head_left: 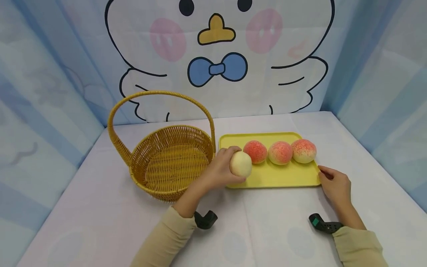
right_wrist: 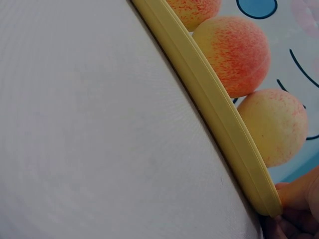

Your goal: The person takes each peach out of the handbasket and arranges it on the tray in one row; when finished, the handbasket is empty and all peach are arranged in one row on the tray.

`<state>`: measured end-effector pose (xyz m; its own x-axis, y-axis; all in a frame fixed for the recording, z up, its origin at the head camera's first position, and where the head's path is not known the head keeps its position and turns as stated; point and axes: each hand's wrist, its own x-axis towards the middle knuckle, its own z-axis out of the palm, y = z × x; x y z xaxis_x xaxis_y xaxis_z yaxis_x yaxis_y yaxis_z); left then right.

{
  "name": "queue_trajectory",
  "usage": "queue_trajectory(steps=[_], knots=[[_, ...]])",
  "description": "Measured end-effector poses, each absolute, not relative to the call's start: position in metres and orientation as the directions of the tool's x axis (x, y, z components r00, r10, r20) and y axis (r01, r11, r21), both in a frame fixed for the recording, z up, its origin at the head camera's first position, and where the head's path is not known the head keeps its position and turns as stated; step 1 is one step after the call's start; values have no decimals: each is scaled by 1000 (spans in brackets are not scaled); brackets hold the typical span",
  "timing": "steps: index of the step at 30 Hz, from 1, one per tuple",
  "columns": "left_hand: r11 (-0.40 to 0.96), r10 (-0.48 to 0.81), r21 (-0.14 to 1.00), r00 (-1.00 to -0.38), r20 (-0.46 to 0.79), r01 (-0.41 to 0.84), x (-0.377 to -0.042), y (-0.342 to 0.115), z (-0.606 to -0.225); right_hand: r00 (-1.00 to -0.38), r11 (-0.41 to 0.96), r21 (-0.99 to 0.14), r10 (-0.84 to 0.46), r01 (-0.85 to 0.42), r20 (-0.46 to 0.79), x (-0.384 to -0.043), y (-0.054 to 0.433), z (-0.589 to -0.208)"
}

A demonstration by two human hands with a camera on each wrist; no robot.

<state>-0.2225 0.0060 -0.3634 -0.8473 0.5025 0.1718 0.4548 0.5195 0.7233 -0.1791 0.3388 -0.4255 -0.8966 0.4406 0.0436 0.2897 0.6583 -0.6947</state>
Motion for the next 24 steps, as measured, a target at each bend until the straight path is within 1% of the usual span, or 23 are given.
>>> queue_trajectory(steps=[7, 13, 19, 24], knots=[[655, 495, 615, -864, 89, 439, -220, 10, -370, -894, 656, -698, 445, 288, 49, -180, 338, -425], [724, 478, 547, -877, 41, 420, -220, 13, -371, -896, 667, -691, 439, 277, 64, -180, 337, -424], [748, 468, 535, -884, -4, 394, -222, 14, -375, -897, 673, -691, 434, 264, 79, -179, 338, -423], [742, 475, 528, -880, 20, 413, -223, 17, -376, -898, 676, -690, 431, 257, 87, -179, 339, -424]])
